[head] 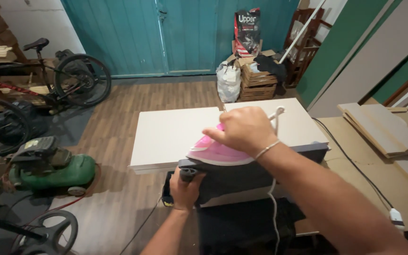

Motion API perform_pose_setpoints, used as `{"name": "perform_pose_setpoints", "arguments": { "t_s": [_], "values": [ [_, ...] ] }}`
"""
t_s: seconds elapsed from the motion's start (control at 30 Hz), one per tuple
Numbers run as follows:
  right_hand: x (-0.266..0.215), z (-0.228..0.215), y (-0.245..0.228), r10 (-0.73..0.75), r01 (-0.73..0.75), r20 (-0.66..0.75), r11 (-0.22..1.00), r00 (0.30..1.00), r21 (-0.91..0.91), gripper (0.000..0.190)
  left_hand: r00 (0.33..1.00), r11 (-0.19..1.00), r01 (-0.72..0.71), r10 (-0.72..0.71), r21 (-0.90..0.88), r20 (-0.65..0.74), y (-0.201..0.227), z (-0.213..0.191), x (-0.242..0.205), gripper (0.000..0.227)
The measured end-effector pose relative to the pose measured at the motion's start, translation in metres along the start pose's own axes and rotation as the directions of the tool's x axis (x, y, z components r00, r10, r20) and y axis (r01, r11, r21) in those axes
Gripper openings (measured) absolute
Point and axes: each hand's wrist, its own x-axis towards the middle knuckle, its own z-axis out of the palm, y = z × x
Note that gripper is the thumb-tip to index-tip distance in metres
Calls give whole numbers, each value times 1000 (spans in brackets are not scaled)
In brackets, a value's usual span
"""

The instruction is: Apply edge banding to the edges of wooden boards using a heated iron and trim the excess material.

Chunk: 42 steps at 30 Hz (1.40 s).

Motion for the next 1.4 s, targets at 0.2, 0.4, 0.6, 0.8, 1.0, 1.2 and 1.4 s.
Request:
{"name": "perform_pose_setpoints", "arguments": {
  "t_s": [0.2,0.4,0.6,0.8,1.0,1.2,1.4],
  "values": [
    [15,-1,-35,-29,33,-75,998,997,49,67,998,993,40,-44,-114,-34,30,-9,8,42],
    [11,-7,-45,-35,41,-55,994,998,105,67,998,984,24,-35,-176,-57,37,-12,3,41],
    [-13,-14,-12,-1,-1,15,997,1000,78,65,997,990,-12,2,-138,-74,16,-3,4,46],
    [-28,-19,13,75,-75,-8,997,997,-36,65,998,991,0,-7,-131,-56,8,2,7,46],
    [-5,-14,-30,6,-2,-67,998,998,57,64,998,987,14,-24,-162,-63,53,-16,14,48],
    [17,-13,-74,-25,33,-64,992,998,124,64,978,949,193,-207,-248,-29,48,-9,12,39],
    [6,-21,-55,-19,20,-15,997,1000,81,65,971,946,229,-238,-230,-16,66,-20,14,39]
  ]
}}
